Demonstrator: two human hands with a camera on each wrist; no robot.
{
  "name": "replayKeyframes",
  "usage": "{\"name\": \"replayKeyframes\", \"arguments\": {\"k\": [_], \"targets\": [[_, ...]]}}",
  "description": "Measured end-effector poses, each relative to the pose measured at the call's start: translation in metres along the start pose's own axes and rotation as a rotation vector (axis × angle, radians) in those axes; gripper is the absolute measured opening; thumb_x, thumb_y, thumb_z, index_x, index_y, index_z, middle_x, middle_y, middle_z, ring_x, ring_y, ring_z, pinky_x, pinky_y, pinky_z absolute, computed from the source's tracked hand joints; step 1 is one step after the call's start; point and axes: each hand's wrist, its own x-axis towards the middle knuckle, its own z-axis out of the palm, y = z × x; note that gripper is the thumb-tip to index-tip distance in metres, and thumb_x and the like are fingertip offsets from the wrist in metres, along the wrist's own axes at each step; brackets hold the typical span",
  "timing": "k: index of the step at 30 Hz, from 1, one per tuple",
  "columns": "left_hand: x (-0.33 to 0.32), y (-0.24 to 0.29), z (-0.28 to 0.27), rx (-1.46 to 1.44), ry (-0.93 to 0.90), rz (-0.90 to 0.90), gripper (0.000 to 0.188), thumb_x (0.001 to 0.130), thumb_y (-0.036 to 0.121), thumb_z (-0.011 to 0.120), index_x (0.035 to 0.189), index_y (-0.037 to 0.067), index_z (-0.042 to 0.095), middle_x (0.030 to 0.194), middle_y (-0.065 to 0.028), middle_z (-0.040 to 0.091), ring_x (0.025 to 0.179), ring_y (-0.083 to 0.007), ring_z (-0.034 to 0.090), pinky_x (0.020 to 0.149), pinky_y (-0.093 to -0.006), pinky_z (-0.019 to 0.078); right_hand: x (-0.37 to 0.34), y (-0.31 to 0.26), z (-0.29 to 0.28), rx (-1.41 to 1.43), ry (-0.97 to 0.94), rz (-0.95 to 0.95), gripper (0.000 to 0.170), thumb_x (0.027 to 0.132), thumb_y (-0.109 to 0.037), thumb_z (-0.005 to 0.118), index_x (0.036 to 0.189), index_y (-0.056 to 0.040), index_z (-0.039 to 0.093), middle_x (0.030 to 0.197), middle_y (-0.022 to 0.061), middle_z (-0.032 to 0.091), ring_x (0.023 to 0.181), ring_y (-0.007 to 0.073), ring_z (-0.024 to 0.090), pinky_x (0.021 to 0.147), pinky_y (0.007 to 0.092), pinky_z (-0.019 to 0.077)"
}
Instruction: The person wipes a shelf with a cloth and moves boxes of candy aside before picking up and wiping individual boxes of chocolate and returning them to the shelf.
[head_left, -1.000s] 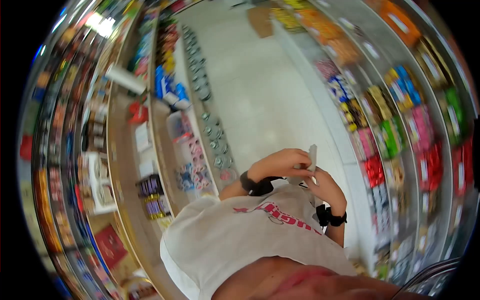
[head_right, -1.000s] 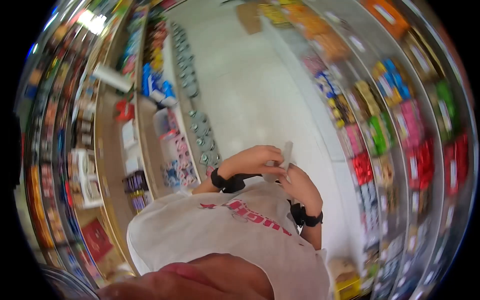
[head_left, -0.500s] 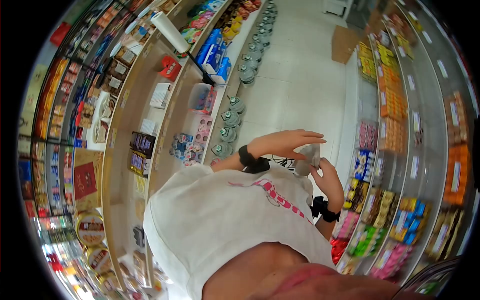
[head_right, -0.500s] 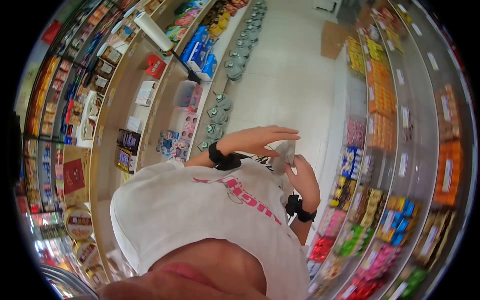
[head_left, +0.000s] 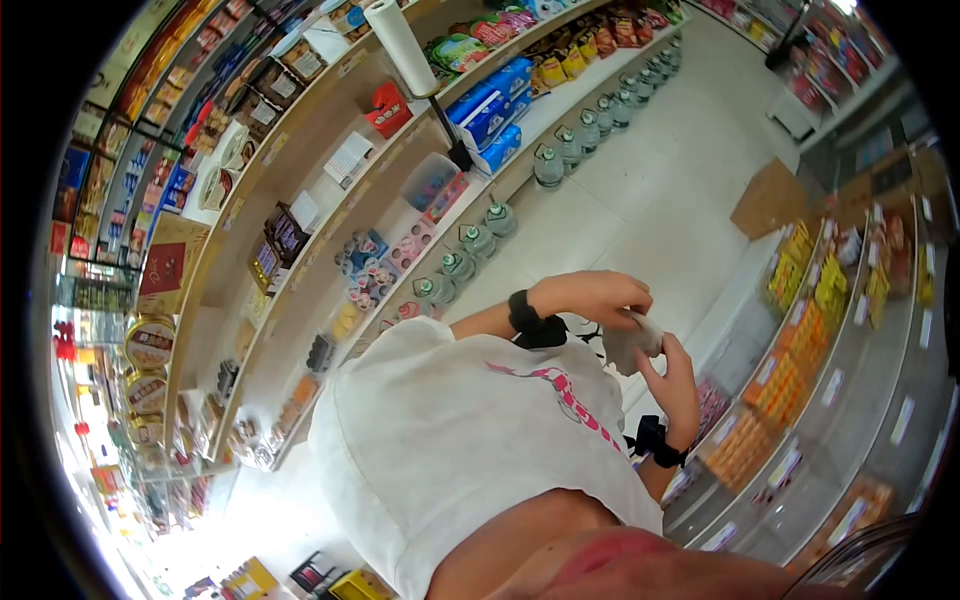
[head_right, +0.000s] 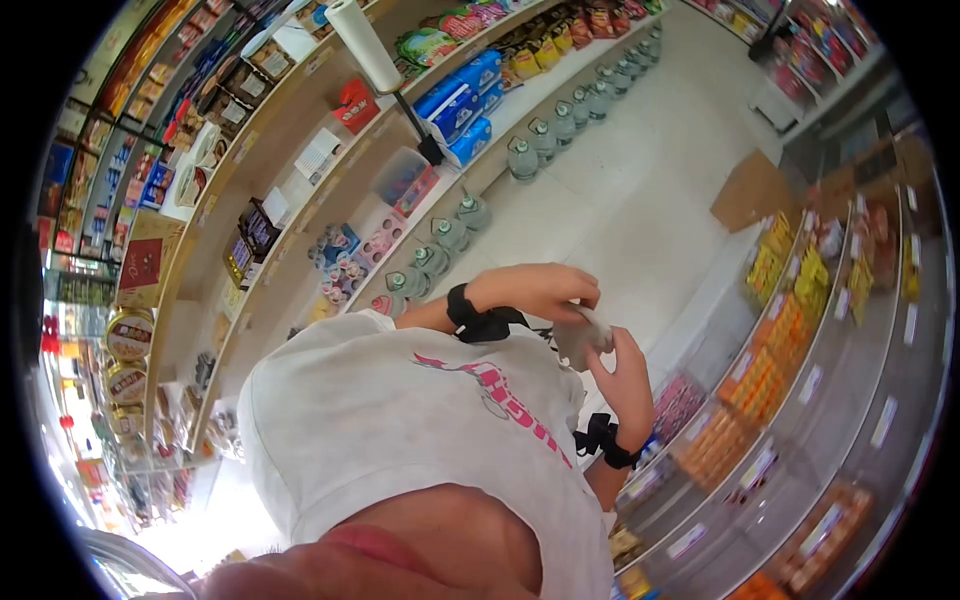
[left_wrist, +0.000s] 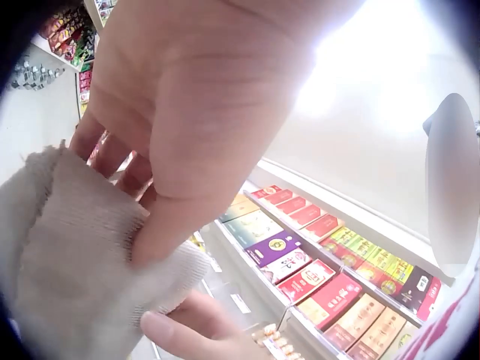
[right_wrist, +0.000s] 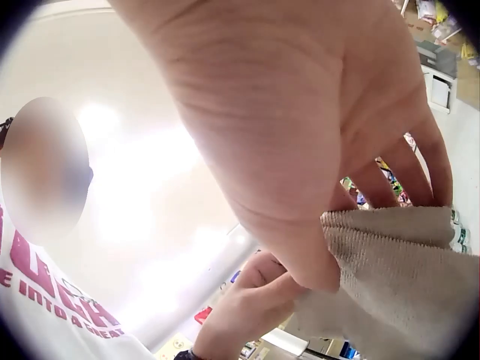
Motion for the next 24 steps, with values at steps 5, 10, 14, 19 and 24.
{"name": "replayKeyframes", "arguments": {"k": [5, 10, 14, 19, 24], "targets": [[0.086, -0.050, -0.052, 0.031, -0.010, 0.109, 0.025, 0.093, 0.027, 0.069, 0.100, 0.003, 0.069, 0.095, -0.0125, 0.066, 0.090, -0.0328, 0.065, 0.079, -0.0425, 0.0511, 0.098, 0.031, -0.044, 0.015, -0.079, 0.122, 0.040, 0.092, -0.026, 0.075, 0.116, 0.0053, 0.066, 0.094, 0.0226, 0.070, 0.081, 0.0356, 0.066, 0.076, 0.0399, 0.0523], [0.156, -0.089, -0.132, -0.004, 0.024, 0.025, 0.030, 0.090, 0.031, 0.073, 0.104, 0.005, 0.074, 0.096, -0.0122, 0.069, 0.093, -0.0331, 0.068, 0.080, -0.0428, 0.0526, 0.213, 0.026, -0.111, -0.181, -0.200, 0.154, 0.035, 0.098, -0.014, 0.063, 0.129, 0.0013, 0.062, 0.102, 0.0286, 0.070, 0.092, 0.0414, 0.071, 0.080, 0.0419, 0.0535], [0.194, -0.145, -0.169, 0.030, 0.213, 0.003, 0.028, 0.089, 0.030, 0.072, 0.104, 0.006, 0.073, 0.096, -0.0128, 0.068, 0.094, -0.0335, 0.068, 0.080, -0.0432, 0.0529, 0.297, 0.048, -0.148, -0.155, -0.178, -0.077, 0.035, 0.098, -0.008, 0.060, 0.133, -0.0019, 0.061, 0.109, 0.0258, 0.069, 0.099, 0.0407, 0.069, 0.083, 0.0402, 0.0526], [0.205, -0.172, -0.208, 0.012, 0.288, -0.144, 0.027, 0.090, 0.028, 0.071, 0.104, 0.006, 0.073, 0.095, -0.0122, 0.067, 0.094, -0.0337, 0.066, 0.081, -0.0435, 0.0529, 0.381, 0.060, -0.160, -0.104, -0.377, 0.039, 0.030, 0.097, -0.020, 0.071, 0.118, 0.0008, 0.066, 0.097, 0.0198, 0.068, 0.085, 0.0281, 0.065, 0.079, 0.0378, 0.0510], [0.204, -0.174, -0.215, -0.007, 0.420, -0.369, 0.026, 0.091, 0.027, 0.071, 0.105, 0.006, 0.073, 0.098, -0.0121, 0.068, 0.096, -0.0336, 0.067, 0.082, -0.0432, 0.0529, 0.460, 0.097, -0.161, -0.111, -0.634, -0.178, 0.032, 0.092, -0.021, 0.075, 0.113, 0.0019, 0.066, 0.098, 0.0192, 0.067, 0.085, 0.0374, 0.065, 0.078, 0.0402, 0.0520]]}}
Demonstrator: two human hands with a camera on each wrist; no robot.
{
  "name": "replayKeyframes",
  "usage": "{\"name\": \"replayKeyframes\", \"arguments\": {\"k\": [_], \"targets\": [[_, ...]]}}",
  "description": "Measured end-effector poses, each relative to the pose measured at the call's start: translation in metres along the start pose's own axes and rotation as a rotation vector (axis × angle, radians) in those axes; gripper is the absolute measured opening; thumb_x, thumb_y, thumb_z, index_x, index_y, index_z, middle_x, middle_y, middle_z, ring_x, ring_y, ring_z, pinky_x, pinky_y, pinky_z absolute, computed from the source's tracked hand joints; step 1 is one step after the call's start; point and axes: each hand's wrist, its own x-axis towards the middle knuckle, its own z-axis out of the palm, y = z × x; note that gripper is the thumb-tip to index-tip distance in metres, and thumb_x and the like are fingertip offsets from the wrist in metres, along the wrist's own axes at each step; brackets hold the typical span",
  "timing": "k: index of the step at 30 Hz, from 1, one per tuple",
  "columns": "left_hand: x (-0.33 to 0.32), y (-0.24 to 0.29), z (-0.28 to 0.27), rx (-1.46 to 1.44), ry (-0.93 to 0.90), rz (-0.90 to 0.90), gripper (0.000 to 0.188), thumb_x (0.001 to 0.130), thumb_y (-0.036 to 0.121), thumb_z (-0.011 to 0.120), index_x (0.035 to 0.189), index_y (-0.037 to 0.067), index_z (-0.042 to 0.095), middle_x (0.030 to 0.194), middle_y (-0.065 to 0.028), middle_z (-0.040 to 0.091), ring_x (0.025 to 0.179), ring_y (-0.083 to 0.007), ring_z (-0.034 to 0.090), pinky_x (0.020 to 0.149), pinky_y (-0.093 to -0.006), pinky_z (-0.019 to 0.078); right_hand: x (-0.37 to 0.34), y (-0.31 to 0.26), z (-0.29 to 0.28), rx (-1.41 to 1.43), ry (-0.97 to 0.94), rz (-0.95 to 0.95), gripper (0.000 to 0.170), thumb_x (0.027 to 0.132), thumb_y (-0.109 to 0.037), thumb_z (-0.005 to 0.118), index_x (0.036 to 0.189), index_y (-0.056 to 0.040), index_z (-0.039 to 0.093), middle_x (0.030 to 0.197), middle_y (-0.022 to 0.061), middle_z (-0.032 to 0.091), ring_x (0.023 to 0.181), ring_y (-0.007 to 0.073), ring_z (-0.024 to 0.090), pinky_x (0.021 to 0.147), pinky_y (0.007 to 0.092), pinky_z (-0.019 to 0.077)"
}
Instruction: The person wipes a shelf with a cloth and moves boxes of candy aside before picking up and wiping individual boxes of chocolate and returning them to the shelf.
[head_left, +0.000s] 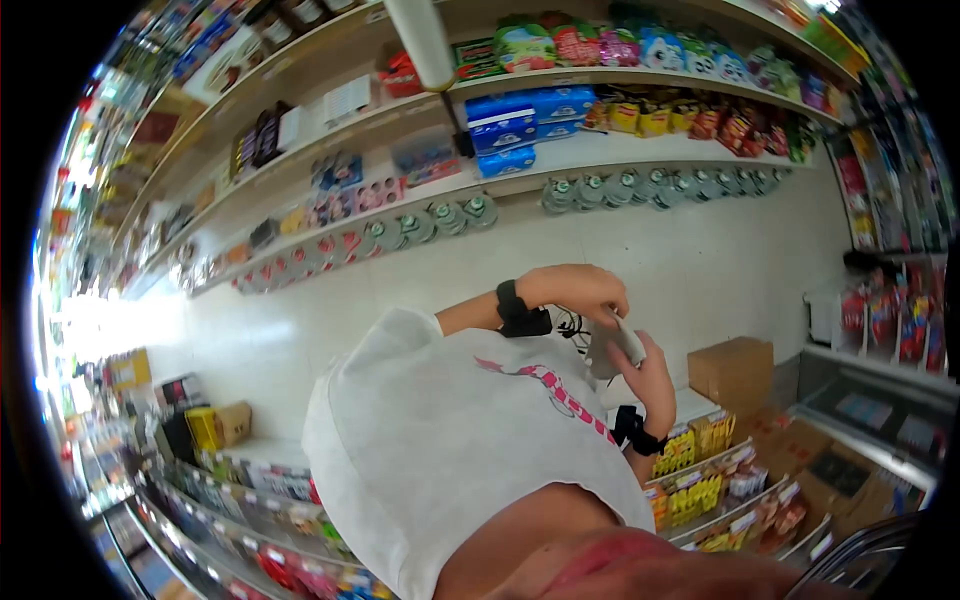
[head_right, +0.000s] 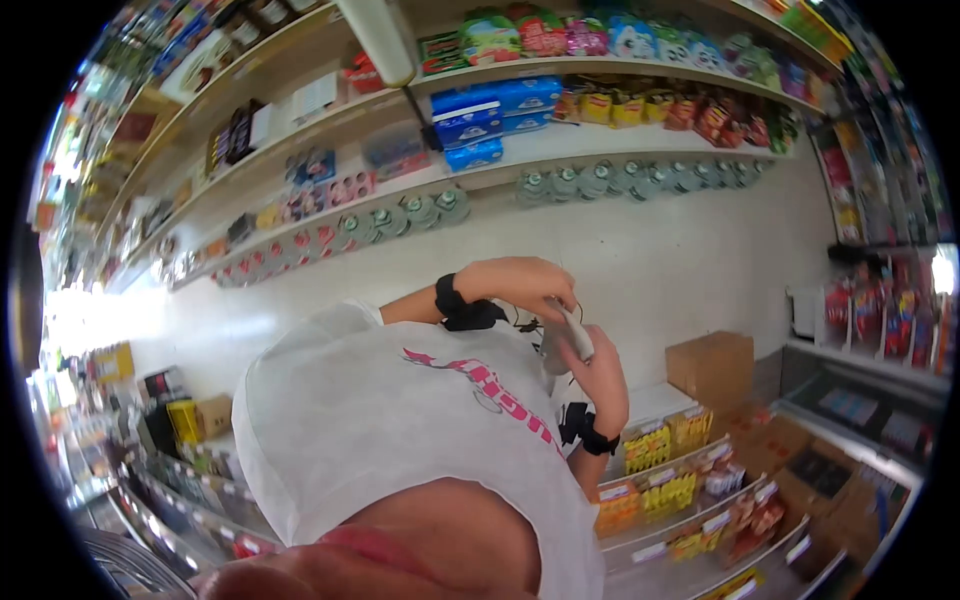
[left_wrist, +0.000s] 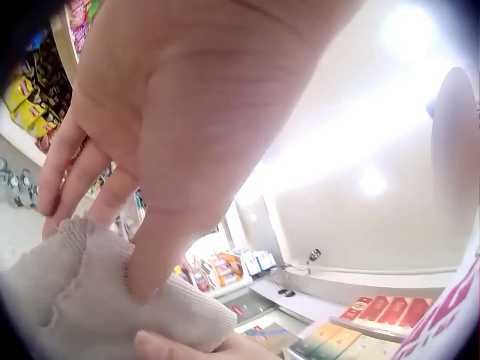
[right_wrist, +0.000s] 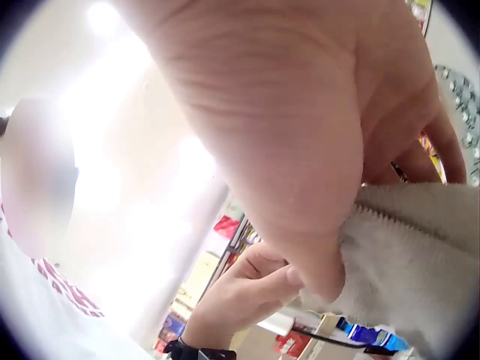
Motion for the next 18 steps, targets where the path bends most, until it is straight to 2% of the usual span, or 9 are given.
{"name": "replayKeyframes", "arguments": {"k": [1, 4, 5, 8, 11, 14, 18], "targets": [[0.002, -0.003, 0.003, 0.020, 0.064, -0.035, 0.026, 0.091, 0.027, 0.071, 0.105, 0.006, 0.073, 0.099, -0.0121, 0.068, 0.096, -0.0336, 0.067, 0.082, -0.0431, 0.0529, 0.011, 0.000, -0.013, -0.013, -0.069, 0.031, 0.029, 0.093, -0.016, 0.072, 0.115, 0.0011, 0.066, 0.103, 0.0196, 0.067, 0.088, 0.0425, 0.063, 0.080, 0.0411, 0.0523], [0.000, 0.007, 0.014, 0.049, 0.279, -0.159, 0.025, 0.093, 0.027, 0.070, 0.105, 0.006, 0.072, 0.100, -0.0120, 0.069, 0.095, -0.0329, 0.067, 0.081, -0.0424, 0.0528, 0.044, 0.005, -0.041, 0.005, -0.088, -0.276, 0.025, 0.096, -0.012, 0.067, 0.118, 0.0001, 0.066, 0.105, 0.0197, 0.067, 0.090, 0.0425, 0.064, 0.081, 0.0412, 0.0523], [-0.002, 0.010, 0.011, 0.064, 0.362, -0.201, 0.024, 0.094, 0.027, 0.070, 0.105, 0.006, 0.072, 0.100, -0.0119, 0.070, 0.095, -0.0326, 0.067, 0.081, -0.0422, 0.0528, 0.052, 0.002, -0.053, 0.030, -0.168, -0.156, 0.027, 0.097, -0.009, 0.064, 0.122, -0.0015, 0.065, 0.109, 0.0201, 0.068, 0.096, 0.0427, 0.065, 0.083, 0.0419, 0.0528], [-0.017, 0.027, 0.011, -0.007, 0.434, -0.361, 0.022, 0.097, 0.026, 0.068, 0.105, 0.006, 0.071, 0.099, -0.0118, 0.070, 0.095, -0.0320, 0.067, 0.082, -0.0422, 0.0524, 0.084, 0.007, -0.066, 0.057, -0.194, -0.260, 0.033, 0.094, -0.007, 0.065, 0.126, -0.0033, 0.065, 0.115, 0.0203, 0.069, 0.102, 0.0428, 0.066, 0.086, 0.0424, 0.0534], [-0.040, 0.038, 0.019, 0.055, 0.527, -0.424, 0.018, 0.098, 0.021, 0.067, 0.103, 0.005, 0.070, 0.098, -0.0120, 0.070, 0.093, -0.0313, 0.067, 0.083, -0.0413, 0.0523, 0.114, 0.008, -0.061, -0.073, -0.285, -0.325, 0.037, 0.091, -0.005, 0.065, 0.128, -0.0048, 0.065, 0.119, 0.0204, 0.069, 0.107, 0.0425, 0.066, 0.090, 0.0424, 0.0532], [-0.063, 0.040, 0.032, 0.002, 0.714, -0.504, 0.017, 0.098, 0.020, 0.067, 0.102, 0.003, 0.070, 0.098, -0.0127, 0.071, 0.092, -0.0310, 0.068, 0.084, -0.0403, 0.0524, 0.132, -0.010, -0.043, -0.073, -0.387, -0.422, 0.039, 0.089, -0.004, 0.065, 0.128, -0.0045, 0.065, 0.119, 0.0204, 0.069, 0.108, 0.0418, 0.066, 0.091, 0.0430, 0.0528], [-0.099, 0.037, 0.038, -0.088, 0.869, -0.574, 0.020, 0.099, 0.020, 0.067, 0.104, 0.001, 0.070, 0.098, -0.0146, 0.072, 0.093, -0.0306, 0.069, 0.085, -0.0395, 0.0528, 0.150, -0.041, -0.009, -0.068, -0.559, -0.524, 0.038, 0.089, -0.006, 0.066, 0.128, -0.0036, 0.066, 0.119, 0.0198, 0.069, 0.109, 0.0408, 0.065, 0.092, 0.0432, 0.0525]]}}
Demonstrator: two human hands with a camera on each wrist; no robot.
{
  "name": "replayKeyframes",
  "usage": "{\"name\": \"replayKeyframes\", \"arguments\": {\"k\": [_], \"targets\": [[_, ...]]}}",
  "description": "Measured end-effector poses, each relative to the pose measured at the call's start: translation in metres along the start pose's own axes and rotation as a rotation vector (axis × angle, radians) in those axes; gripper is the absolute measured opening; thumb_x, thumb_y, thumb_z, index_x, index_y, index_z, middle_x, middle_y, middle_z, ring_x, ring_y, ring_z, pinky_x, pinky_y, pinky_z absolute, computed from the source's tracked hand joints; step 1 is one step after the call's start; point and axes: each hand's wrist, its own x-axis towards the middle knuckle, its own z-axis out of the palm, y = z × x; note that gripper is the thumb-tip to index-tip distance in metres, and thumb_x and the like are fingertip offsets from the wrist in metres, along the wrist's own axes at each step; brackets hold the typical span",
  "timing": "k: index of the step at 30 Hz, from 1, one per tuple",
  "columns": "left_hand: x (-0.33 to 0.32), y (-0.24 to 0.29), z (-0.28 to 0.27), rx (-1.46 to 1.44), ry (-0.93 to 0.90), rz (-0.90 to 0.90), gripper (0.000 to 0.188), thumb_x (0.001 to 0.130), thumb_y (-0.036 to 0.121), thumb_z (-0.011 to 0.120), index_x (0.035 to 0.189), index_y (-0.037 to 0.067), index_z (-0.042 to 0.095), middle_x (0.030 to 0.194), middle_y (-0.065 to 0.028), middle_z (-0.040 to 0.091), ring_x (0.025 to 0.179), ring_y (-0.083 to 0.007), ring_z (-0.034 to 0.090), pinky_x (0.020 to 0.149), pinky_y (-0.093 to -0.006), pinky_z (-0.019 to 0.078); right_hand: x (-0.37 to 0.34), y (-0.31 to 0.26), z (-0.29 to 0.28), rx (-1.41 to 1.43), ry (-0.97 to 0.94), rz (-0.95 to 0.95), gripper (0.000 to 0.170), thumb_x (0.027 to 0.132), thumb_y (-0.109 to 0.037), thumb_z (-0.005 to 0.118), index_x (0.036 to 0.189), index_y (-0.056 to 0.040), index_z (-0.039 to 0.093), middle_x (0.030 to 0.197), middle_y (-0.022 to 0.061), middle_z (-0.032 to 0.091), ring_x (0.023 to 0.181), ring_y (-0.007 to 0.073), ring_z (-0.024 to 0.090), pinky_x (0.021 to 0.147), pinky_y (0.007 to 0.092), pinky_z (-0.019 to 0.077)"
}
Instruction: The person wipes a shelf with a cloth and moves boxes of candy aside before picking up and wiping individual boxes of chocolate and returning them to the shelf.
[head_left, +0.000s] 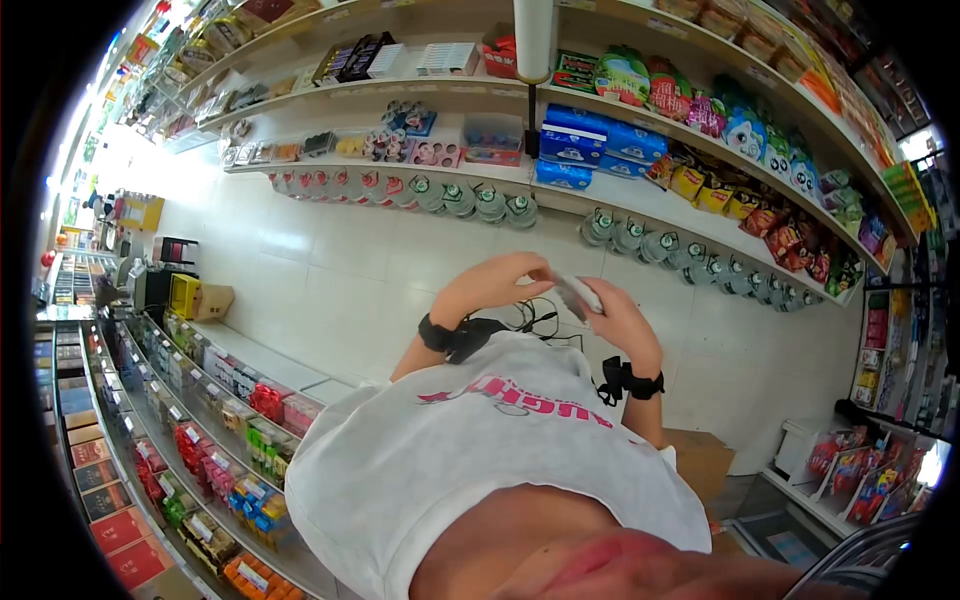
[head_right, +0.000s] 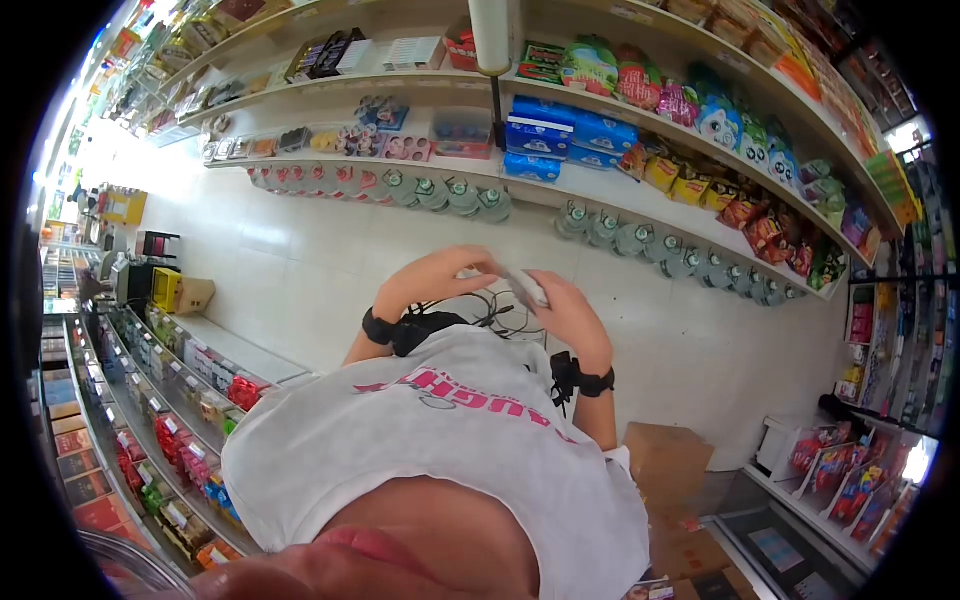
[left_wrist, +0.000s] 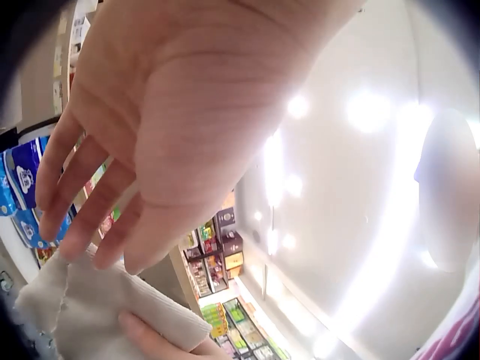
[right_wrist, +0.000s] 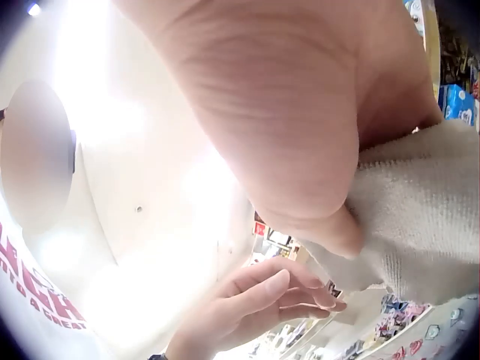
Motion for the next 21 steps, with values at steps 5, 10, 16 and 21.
{"name": "replayKeyframes", "arguments": {"k": [5, 10, 16, 21], "targets": [[-0.007, -0.032, -0.047, 0.018, 0.052, -0.010, 0.022, 0.099, 0.021, 0.067, 0.109, 0.001, 0.071, 0.098, -0.0159, 0.074, 0.092, -0.0308, 0.071, 0.083, -0.0397, 0.0535, 0.056, -0.020, 0.022, -0.099, -0.103, 0.013, 0.038, 0.090, -0.010, 0.067, 0.128, -0.0035, 0.066, 0.120, 0.0190, 0.069, 0.109, 0.0405, 0.065, 0.091, 0.0435, 0.0526], [-0.013, -0.072, -0.111, -0.004, 0.060, 0.000, 0.025, 0.098, 0.023, 0.068, 0.113, 0.002, 0.070, 0.098, -0.0158, 0.074, 0.092, -0.0310, 0.071, 0.084, -0.0398, 0.0537, 0.120, -0.033, 0.058, -0.151, -0.044, 0.036, 0.038, 0.091, -0.013, 0.068, 0.127, -0.0032, 0.066, 0.119, 0.0202, 0.069, 0.108, 0.0411, 0.065, 0.090, 0.0447, 0.0524], [-0.003, -0.129, -0.189, -0.004, 0.014, 0.039, 0.026, 0.098, 0.023, 0.068, 0.114, 0.002, 0.069, 0.098, -0.0151, 0.074, 0.092, -0.0297, 0.071, 0.084, -0.0386, 0.0544, 0.190, -0.072, 0.090, -0.153, -0.045, 0.055, 0.036, 0.094, -0.018, 0.067, 0.126, -0.0004, 0.066, 0.115, 0.0234, 0.070, 0.104, 0.0424, 0.066, 0.089, 0.0438, 0.0526], [0.041, -0.188, -0.238, -0.200, -0.022, 0.049, 0.024, 0.100, 0.021, 0.067, 0.109, -0.001, 0.069, 0.093, -0.0119, 0.073, 0.087, -0.0215, 0.070, 0.080, -0.0342, 0.0544, 0.225, -0.083, 0.090, -0.112, 0.011, 0.073, 0.038, 0.097, -0.022, 0.066, 0.127, 0.0012, 0.066, 0.112, 0.0248, 0.071, 0.098, 0.0415, 0.068, 0.084, 0.0419, 0.0534]]}}
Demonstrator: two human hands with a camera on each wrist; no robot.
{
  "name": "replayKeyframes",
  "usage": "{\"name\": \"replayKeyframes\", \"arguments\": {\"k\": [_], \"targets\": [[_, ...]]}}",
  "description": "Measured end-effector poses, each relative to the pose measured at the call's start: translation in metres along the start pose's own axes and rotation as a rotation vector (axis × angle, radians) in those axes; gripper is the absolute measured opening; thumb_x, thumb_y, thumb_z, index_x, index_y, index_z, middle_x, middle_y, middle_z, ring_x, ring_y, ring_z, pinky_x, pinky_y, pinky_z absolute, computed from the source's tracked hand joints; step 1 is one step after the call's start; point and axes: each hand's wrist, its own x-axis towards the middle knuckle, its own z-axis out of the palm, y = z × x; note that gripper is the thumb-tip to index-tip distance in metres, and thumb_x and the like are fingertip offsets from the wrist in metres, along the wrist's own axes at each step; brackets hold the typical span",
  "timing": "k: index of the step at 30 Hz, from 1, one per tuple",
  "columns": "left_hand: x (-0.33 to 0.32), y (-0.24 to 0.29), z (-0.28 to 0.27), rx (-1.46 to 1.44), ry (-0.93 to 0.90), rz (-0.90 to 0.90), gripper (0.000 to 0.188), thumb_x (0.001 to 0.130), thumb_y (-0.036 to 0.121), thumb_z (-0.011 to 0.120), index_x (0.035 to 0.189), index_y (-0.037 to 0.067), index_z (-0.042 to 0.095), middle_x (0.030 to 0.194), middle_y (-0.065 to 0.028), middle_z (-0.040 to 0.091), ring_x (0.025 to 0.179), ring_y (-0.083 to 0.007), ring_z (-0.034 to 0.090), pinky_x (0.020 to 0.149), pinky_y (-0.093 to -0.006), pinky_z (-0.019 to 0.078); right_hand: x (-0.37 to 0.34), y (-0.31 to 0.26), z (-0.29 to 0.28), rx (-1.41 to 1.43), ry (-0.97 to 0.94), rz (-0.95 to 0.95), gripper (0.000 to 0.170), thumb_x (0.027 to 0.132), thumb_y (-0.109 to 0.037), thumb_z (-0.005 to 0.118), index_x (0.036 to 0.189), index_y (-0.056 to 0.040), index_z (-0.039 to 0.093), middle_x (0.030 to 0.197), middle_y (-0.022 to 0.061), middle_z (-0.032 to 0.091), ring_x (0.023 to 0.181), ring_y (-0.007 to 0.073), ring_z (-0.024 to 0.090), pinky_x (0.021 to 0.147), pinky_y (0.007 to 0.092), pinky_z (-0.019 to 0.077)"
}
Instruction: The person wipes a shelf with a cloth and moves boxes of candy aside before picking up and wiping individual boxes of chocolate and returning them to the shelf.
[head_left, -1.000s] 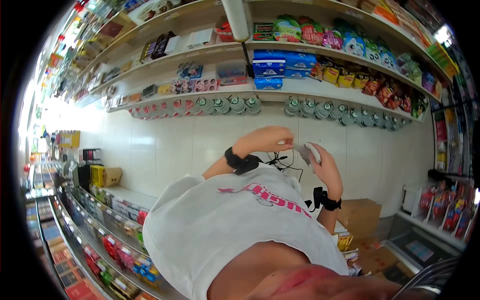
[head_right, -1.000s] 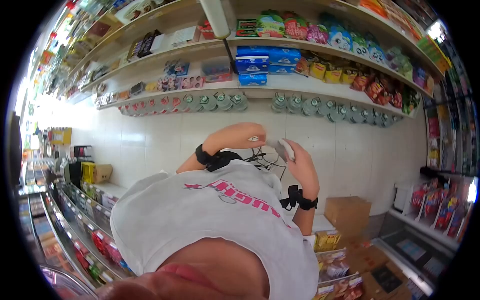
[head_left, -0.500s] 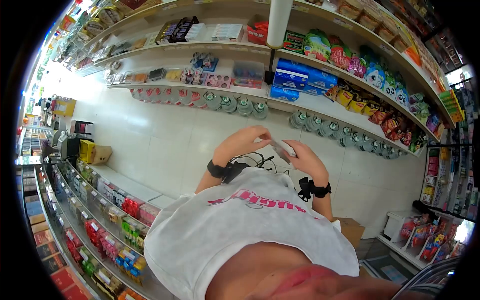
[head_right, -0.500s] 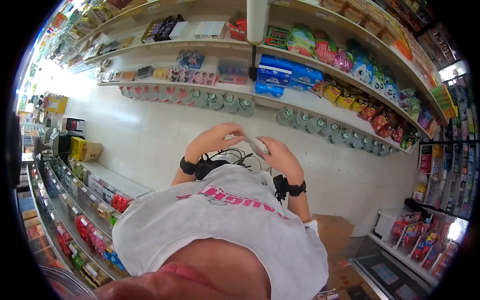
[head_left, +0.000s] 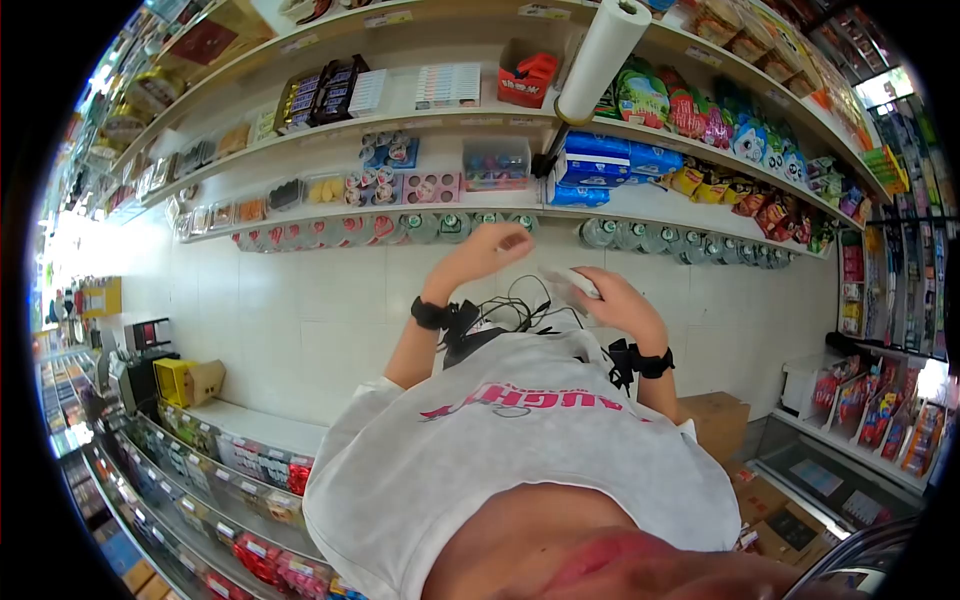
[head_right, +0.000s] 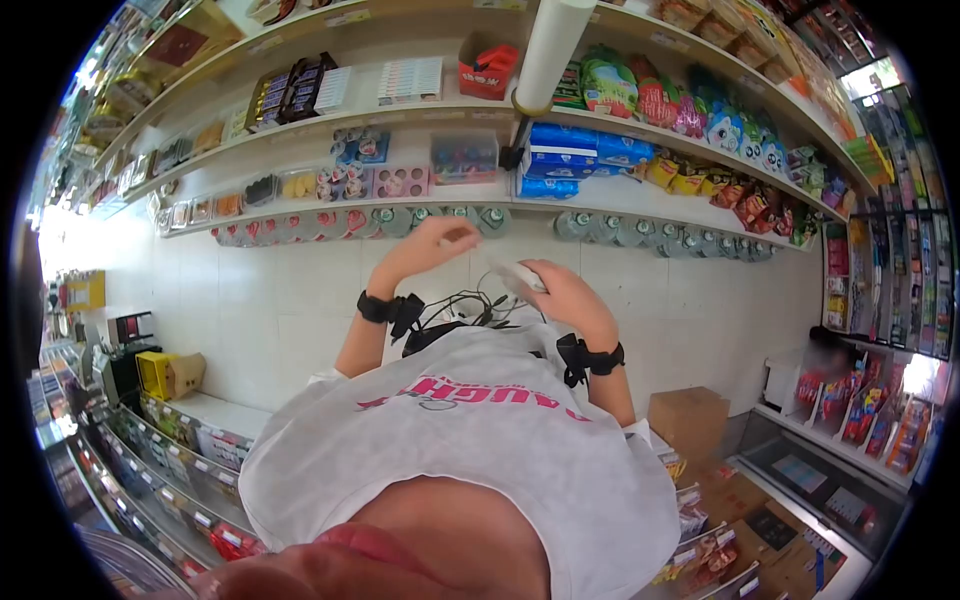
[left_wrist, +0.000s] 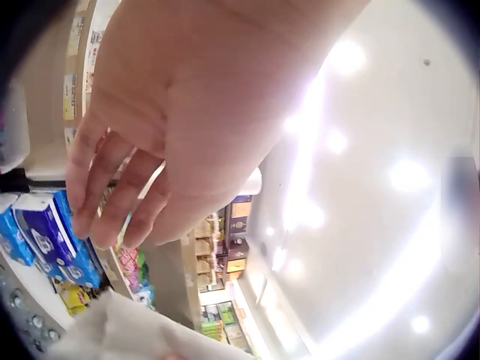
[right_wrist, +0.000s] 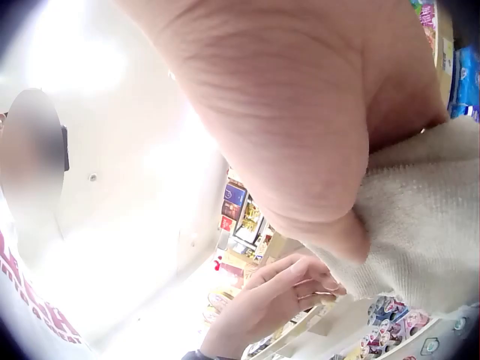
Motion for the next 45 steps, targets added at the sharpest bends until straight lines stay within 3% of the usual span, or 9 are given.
{"name": "replayKeyframes", "arguments": {"k": [5, 13, 18, 24, 27, 30, 36, 42, 45], "targets": [[0.052, -0.062, -0.046, 0.068, 0.200, -0.096, 0.023, 0.102, 0.019, 0.065, 0.105, -0.003, 0.068, 0.087, -0.0087, 0.071, 0.080, -0.0140, 0.066, 0.075, -0.0307, 0.0533, 0.048, 0.003, -0.022, -0.021, -0.031, 0.069, 0.035, 0.095, -0.018, 0.066, 0.125, 0.0003, 0.066, 0.113, 0.0225, 0.071, 0.100, 0.0417, 0.067, 0.086, 0.0430, 0.0531], [0.133, -0.054, -0.103, 0.117, 0.399, -0.225, 0.021, 0.097, 0.016, 0.067, 0.106, -0.003, 0.068, 0.085, -0.0146, 0.072, 0.077, -0.0177, 0.070, 0.071, -0.0339, 0.0554, 0.149, 0.041, -0.055, -0.016, 0.035, -0.162, 0.039, 0.093, -0.011, 0.065, 0.131, -0.0014, 0.063, 0.121, 0.0208, 0.069, 0.107, 0.0398, 0.066, 0.091, 0.0429, 0.0520], [0.205, -0.075, -0.141, 0.305, 0.437, -0.047, 0.037, 0.094, 0.013, 0.067, 0.129, 0.000, 0.064, 0.113, -0.0212, 0.070, 0.083, -0.0288, 0.073, 0.077, -0.0380, 0.0579, 0.193, 0.061, -0.069, 0.096, 0.010, -0.236, 0.044, 0.089, -0.008, 0.067, 0.132, -0.0016, 0.062, 0.125, 0.0206, 0.068, 0.114, 0.0409, 0.064, 0.096, 0.0438, 0.0516], [0.282, -0.099, -0.151, 0.414, 0.381, 0.017, 0.046, 0.091, 0.016, 0.069, 0.135, 0.006, 0.063, 0.128, -0.0224, 0.065, 0.099, -0.0329, 0.071, 0.087, -0.0408, 0.0571, 0.220, 0.046, -0.082, 0.090, -0.064, -0.198, 0.046, 0.086, -0.005, 0.065, 0.132, -0.0012, 0.061, 0.126, 0.0207, 0.067, 0.115, 0.0409, 0.064, 0.096, 0.0433, 0.0518], [0.299, -0.137, -0.153, 0.740, 0.326, 0.120, 0.050, 0.088, 0.016, 0.069, 0.137, 0.010, 0.063, 0.132, -0.0207, 0.063, 0.104, -0.0374, 0.068, 0.092, -0.0447, 0.0566, 0.231, 0.056, -0.072, 0.035, -0.055, -0.197, 0.049, 0.085, -0.004, 0.065, 0.133, -0.0006, 0.060, 0.127, 0.0210, 0.067, 0.116, 0.0407, 0.063, 0.098, 0.0429, 0.0517], [0.305, -0.159, -0.157, 0.883, 0.247, -0.033, 0.044, 0.085, 0.017, 0.069, 0.128, 0.010, 0.068, 0.134, -0.0181, 0.063, 0.109, -0.0399, 0.066, 0.091, -0.0486, 0.0566, 0.236, 0.054, -0.065, 0.046, 0.049, -0.235, 0.047, 0.085, -0.004, 0.065, 0.133, -0.0002, 0.060, 0.127, 0.0214, 0.067, 0.114, 0.0413, 0.064, 0.096, 0.0435, 0.0514], [0.300, -0.161, -0.153, 0.751, 0.180, -0.137, 0.021, 0.085, 0.021, 0.070, 0.100, 0.006, 0.075, 0.106, -0.0170, 0.071, 0.095, -0.0404, 0.070, 0.082, -0.0528, 0.0568, 0.250, 0.022, -0.049, 0.089, 0.036, -0.044, 0.045, 0.086, -0.005, 0.062, 0.131, 0.0001, 0.061, 0.125, 0.0233, 0.066, 0.116, 0.0429, 0.061, 0.099, 0.0449, 0.0497], [0.286, -0.157, -0.154, 0.525, 0.357, 0.115, 0.027, 0.089, 0.030, 0.072, 0.099, 0.005, 0.072, 0.092, -0.0195, 0.073, 0.085, -0.0430, 0.071, 0.075, -0.0524, 0.0580, 0.269, -0.002, -0.018, -0.008, 0.048, 0.054, 0.044, 0.086, -0.006, 0.061, 0.130, 0.0003, 0.061, 0.122, 0.0243, 0.067, 0.115, 0.0439, 0.062, 0.098, 0.0467, 0.0496], [0.299, -0.154, -0.157, 0.539, 0.329, -0.174, 0.032, 0.088, 0.035, 0.074, 0.098, 0.005, 0.076, 0.090, -0.0179, 0.074, 0.088, -0.0410, 0.072, 0.077, -0.0526, 0.0569, 0.272, -0.011, -0.007, -0.030, 0.045, 0.061, 0.043, 0.090, -0.011, 0.064, 0.131, 0.0011, 0.061, 0.122, 0.0245, 0.068, 0.110, 0.0434, 0.064, 0.095, 0.0448, 0.0510]]}}
